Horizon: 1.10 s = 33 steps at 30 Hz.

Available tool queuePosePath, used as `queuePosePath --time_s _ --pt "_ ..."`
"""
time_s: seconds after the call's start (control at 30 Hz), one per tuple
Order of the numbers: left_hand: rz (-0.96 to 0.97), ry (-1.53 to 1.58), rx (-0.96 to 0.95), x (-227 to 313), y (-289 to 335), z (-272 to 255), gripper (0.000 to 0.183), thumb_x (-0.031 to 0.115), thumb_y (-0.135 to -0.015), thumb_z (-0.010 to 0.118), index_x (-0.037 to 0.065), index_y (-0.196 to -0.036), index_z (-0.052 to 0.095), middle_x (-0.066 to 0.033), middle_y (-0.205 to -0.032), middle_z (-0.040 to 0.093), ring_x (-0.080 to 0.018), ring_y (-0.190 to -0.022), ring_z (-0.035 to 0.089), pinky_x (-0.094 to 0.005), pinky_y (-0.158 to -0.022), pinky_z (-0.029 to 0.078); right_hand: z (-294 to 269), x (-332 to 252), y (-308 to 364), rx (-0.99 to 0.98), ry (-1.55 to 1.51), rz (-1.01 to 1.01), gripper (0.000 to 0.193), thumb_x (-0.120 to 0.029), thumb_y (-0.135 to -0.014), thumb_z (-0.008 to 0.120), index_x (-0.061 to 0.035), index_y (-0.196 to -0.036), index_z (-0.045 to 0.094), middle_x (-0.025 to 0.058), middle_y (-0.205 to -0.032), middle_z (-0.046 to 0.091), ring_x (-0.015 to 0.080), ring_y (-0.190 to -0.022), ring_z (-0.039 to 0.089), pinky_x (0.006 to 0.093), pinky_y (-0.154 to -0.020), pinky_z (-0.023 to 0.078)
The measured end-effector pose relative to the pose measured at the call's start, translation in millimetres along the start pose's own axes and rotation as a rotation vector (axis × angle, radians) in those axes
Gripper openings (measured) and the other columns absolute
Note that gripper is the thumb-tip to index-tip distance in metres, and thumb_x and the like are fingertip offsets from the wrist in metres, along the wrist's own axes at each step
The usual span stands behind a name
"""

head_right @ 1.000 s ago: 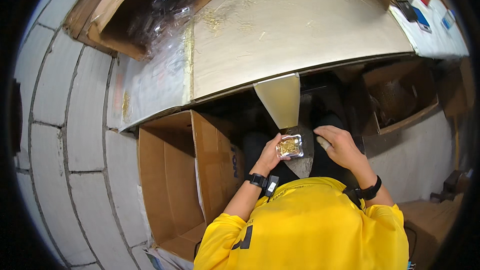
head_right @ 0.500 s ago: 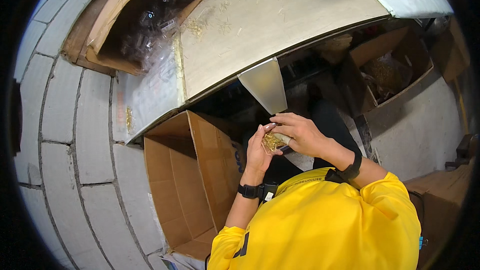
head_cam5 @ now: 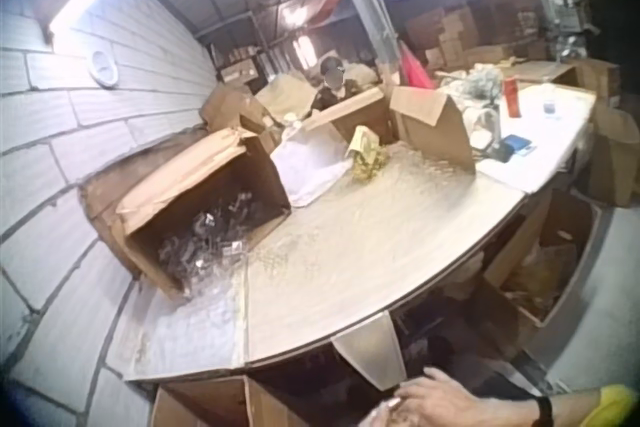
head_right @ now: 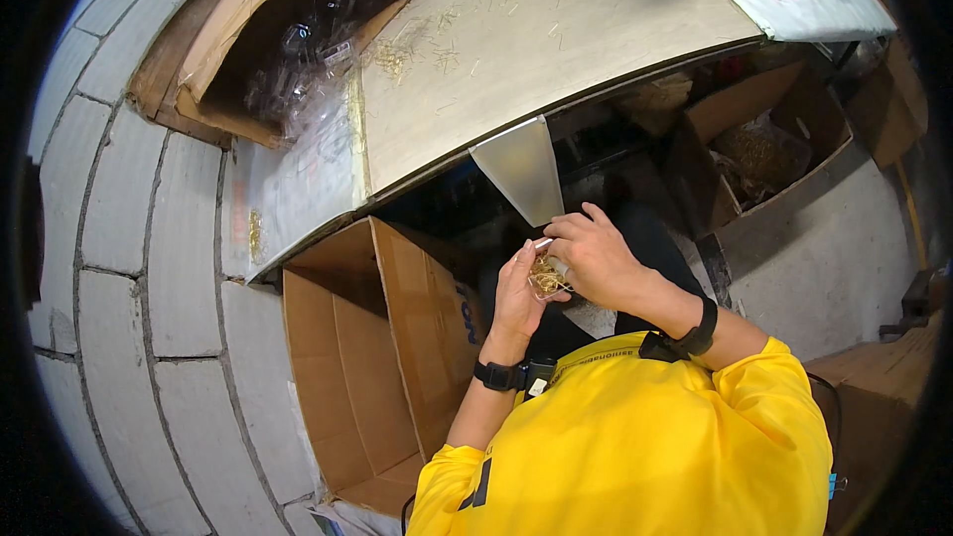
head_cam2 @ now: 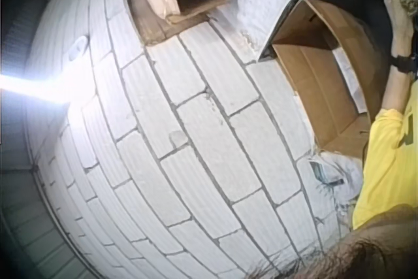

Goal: Sorting small gold-colored metal pins from a large pile into individual plastic containers and placing them into a cardboard box.

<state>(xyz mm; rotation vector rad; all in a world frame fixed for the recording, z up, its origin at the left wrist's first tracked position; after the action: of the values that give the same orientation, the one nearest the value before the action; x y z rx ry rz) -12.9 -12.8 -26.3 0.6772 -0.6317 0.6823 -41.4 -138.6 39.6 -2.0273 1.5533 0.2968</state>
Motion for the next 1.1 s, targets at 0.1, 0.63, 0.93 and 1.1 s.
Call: queuePosePath --time_s 0.1,0.63,0.93,1.1 --pt "0.032 0.006 0.016 0 0 -4 0.036 0.031 -0.098 0.045 0.001 -0.116 0.053 -0.0102 -0.1 0.063 -0.0171 -0.082 0.067 -0.0286 -0.054 0.059 -16 7 -2 0.006 -0.278 0.065 0.027 -0.008 -0.073 0.07 -0.0021 -0.099 0.066 0.0126 -0.115 0.061 0.029 -0.113 0.053 0.0443 -0.103 0.035" --pt "0.063 0.042 0.038 0 7 -2 0.032 0.027 -0.097 0.048 0.001 -0.115 0.054 -0.0096 -0.097 0.064 -0.0184 -0.079 0.068 -0.0296 -0.051 0.058 -7 1 14 0.044 -0.124 -0.061 0.04 0.002 -0.073 0.063 -0.0081 -0.111 0.064 0.0095 -0.124 0.058 0.0277 -0.128 0.044 0.0477 -0.106 0.033" --pt "0.172 0.129 0.04 -1 9 -3 0.029 0.021 -0.098 0.046 -0.001 -0.116 0.053 -0.0098 -0.109 0.061 -0.0184 -0.099 0.062 -0.0341 -0.088 0.051 -14 -13 18 -0.062 -0.086 -0.11 0.052 -0.018 -0.083 0.062 -0.0054 -0.131 0.047 0.0114 -0.142 0.041 0.0257 -0.135 0.033 0.0457 -0.111 0.022" --pt "0.163 0.123 0.016 1 13 -9 0.031 0.023 -0.098 0.045 0.0 -0.117 0.052 -0.012 -0.109 0.061 -0.021 -0.091 0.065 -0.0326 -0.066 0.06 -15 -8 22 -0.031 -0.072 -0.126 0.045 -0.026 -0.089 0.057 -0.0046 -0.128 0.049 0.0141 -0.135 0.048 0.0288 -0.13 0.039 0.0446 -0.109 0.027"
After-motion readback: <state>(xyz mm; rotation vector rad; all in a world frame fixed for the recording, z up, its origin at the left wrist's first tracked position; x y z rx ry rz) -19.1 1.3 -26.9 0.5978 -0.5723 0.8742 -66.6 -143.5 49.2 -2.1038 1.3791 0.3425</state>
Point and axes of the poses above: each hand's wrist, its own y-axis away from the middle knuckle, its own z-axis out of the palm, x = y × z, the point moved 4 cm from there along -y, towards the middle knuckle
